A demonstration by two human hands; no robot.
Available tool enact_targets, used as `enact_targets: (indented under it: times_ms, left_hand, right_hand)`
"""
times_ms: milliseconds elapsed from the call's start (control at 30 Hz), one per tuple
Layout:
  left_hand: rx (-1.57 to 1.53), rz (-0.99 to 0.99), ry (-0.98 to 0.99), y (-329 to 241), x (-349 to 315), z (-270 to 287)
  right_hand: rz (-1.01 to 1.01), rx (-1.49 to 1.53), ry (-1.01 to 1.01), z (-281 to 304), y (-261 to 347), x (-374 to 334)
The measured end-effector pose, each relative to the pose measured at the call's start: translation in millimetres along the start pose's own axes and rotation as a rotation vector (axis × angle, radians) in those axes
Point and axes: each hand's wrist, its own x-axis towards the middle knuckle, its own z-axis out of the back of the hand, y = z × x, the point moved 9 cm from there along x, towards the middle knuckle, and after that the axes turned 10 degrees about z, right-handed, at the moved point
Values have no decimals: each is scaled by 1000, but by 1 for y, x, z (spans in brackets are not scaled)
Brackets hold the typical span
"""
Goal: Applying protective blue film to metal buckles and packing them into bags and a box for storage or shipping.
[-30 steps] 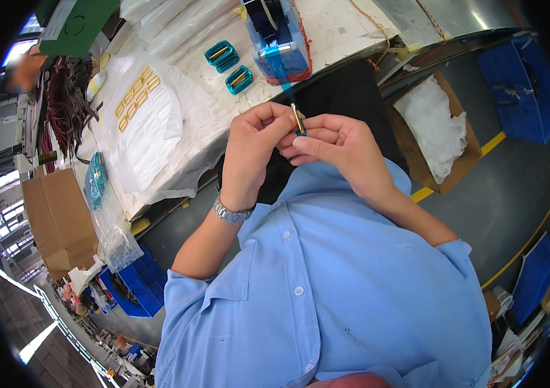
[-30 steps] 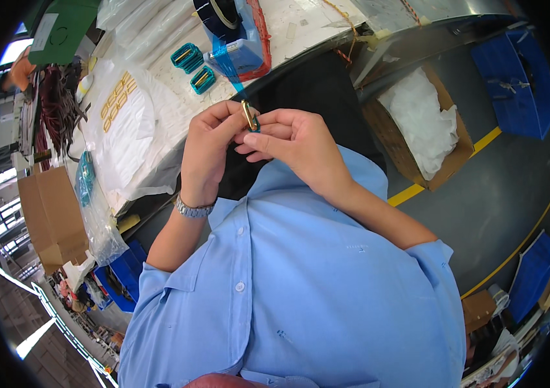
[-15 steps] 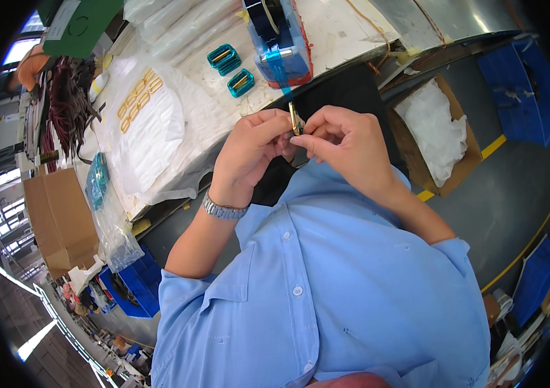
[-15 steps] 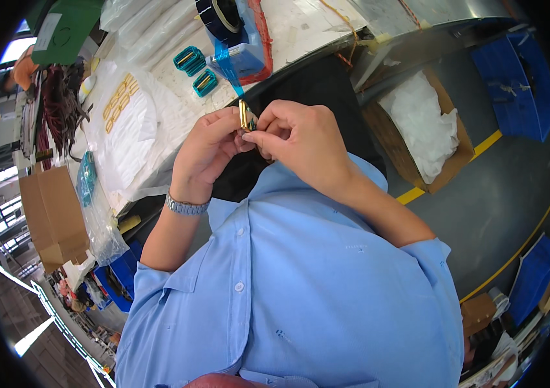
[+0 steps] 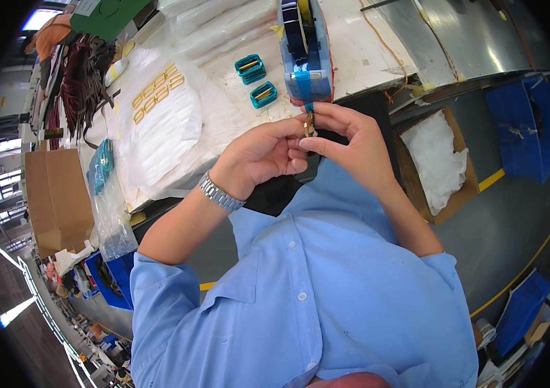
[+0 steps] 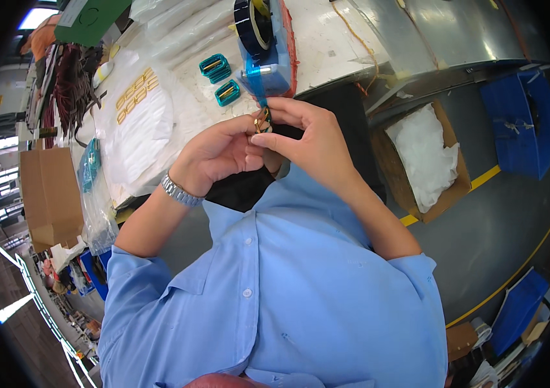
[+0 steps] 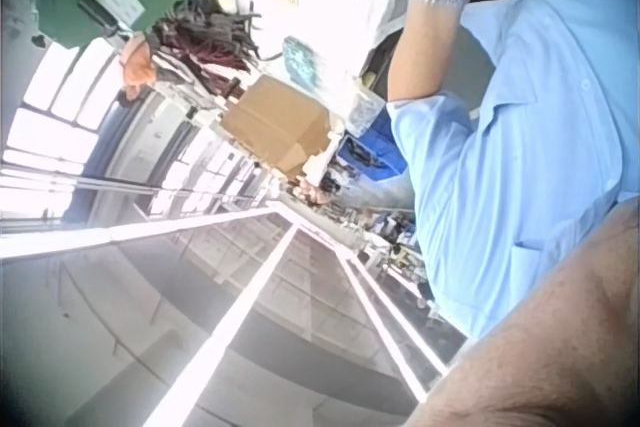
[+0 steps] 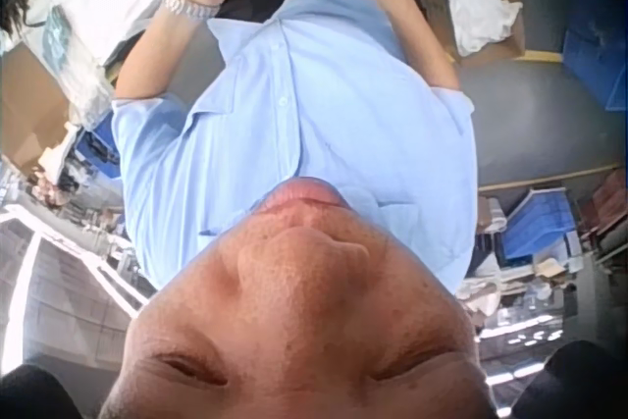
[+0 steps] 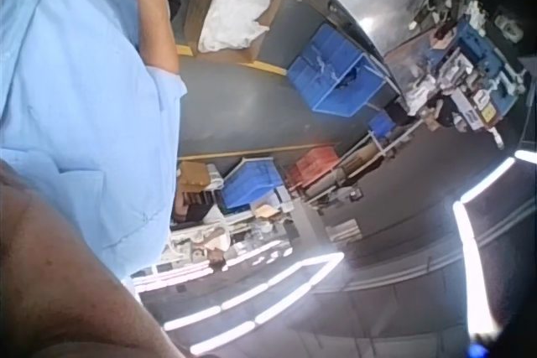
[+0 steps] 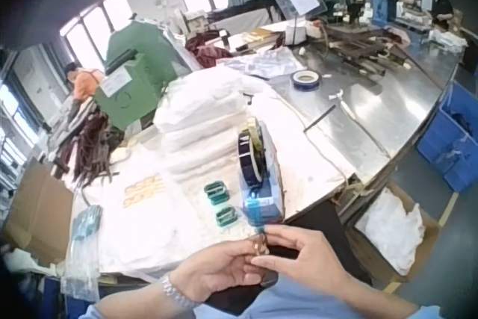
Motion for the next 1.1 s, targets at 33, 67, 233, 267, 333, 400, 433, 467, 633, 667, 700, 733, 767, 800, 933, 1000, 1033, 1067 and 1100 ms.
enact_targets:
  times_ms: [33, 67, 233, 267, 333, 400, 433, 467, 633, 667, 700, 733, 767, 800, 933, 1000, 1033, 1067, 1100]
  left_hand:
    - [-3, -8, 2, 0, 0, 1]
    - [-33, 7, 44, 3, -1, -1]
    - [111, -143, 43, 4, -9, -5]
    - [355, -362, -129, -7, -20, 0]
    - [600, -578, -298, -7, -39, -6]
    - [778, -1053, -512, -15, -78, -32]
    - [904, -1193, -556, -13, -82, -38]
    - [906, -1193, -553, -13, -80, -37]
    - [1132, -1408, -652, -14, -86, -55]
    - [1115, -1341, -655, -17, -82, -52]
    - [1118, -1341, -653, -19, -81, -54]
    - [1042, -1266, -608, -24, -76, -51]
    - [967, -1191, -565, -28, -71, -48]
    - [973, -1190, -563, -33, -70, -48]
    - [892, -980, -488, -49, -60, -42]
    - [771, -836, -381, -54, -53, -39]
    - [730, -810, -344, -55, -52, -41]
    - [734, -809, -345, -58, -54, -42]
    - [735, -767, -333, -60, -53, -42]
  right_hand:
    - [2, -2, 8, -2, 2, -1]
    - [7, -42, -6, -2, 4, -2]
    - [10, -64, -33, -1, 5, 2]
    - [12, -1, -71, 0, 4, 1]
    - [14, 60, -114, -1, 5, 0]
    - [-6, 157, -100, -8, 7, -2]
    - [-5, 157, -102, -10, 9, -3]
    - [-1, 155, -122, -10, 11, -4]
    - [10, 125, -185, -5, 7, -4]
    - [-16, 116, -180, -3, 2, -2]
    - [-41, 109, -174, -1, -3, 0]
    - [-40, 111, -176, 1, -6, 2]
    - [-21, 42, -166, 3, -8, 6]
    - [-2, -28, -158, 5, -8, 9]
    - [23, 7, -153, 8, -7, 18]
    - [70, -133, -132, 11, -3, 20]
    - [71, -131, -133, 9, 0, 19]
    - [83, 0, -141, 4, 4, 18]
    - [95, 132, -149, 0, 9, 16]
